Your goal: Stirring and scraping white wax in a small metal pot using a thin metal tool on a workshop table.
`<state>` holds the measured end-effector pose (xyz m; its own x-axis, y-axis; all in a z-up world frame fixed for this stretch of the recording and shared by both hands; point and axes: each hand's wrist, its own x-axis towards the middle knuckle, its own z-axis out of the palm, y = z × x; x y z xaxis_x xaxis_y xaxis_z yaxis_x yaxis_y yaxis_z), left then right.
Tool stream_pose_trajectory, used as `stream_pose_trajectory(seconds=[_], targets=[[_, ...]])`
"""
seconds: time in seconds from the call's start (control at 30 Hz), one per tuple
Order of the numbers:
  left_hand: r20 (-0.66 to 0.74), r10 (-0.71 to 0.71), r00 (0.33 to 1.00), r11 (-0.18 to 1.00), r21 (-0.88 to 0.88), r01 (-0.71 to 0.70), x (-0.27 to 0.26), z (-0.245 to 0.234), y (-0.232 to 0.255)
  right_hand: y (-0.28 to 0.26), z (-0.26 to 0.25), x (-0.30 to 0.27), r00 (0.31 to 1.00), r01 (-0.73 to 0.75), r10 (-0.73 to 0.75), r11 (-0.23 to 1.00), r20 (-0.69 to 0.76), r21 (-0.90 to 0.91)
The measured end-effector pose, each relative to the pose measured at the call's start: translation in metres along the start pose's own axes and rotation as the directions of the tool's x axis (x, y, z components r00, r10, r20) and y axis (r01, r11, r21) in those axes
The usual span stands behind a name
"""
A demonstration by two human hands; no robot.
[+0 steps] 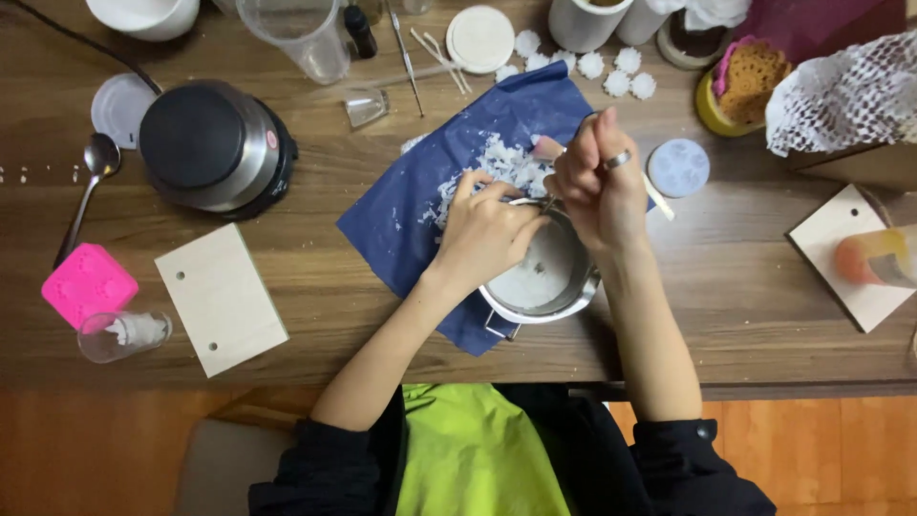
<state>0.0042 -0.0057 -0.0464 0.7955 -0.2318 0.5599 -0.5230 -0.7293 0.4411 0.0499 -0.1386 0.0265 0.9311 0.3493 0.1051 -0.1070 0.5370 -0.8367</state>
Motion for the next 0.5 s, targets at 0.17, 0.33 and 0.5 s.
stream_pose_trajectory(seconds=[0.17,0.33,0.5], targets=[[-0.023,-0.058,0.998,0.998,0.017,0.058,0.007,-0.015,0.012,0.007,-0.005,-0.007,0.999,0.037,-0.038,0.999,-0.039,-0.015],[0.02,-0.155,0.988,0.988,-0.014,0.156,0.01,-0.027,0.02,0.016,-0.022,-0.047,0.996,0.071,-0.072,0.997,-0.057,-0.009],[0.197,-0.193,0.961,0.978,-0.042,0.205,0.013,-0.042,0.02,0.023,-0.008,-0.089,0.883,0.47,-0.461,0.861,0.095,-0.194]])
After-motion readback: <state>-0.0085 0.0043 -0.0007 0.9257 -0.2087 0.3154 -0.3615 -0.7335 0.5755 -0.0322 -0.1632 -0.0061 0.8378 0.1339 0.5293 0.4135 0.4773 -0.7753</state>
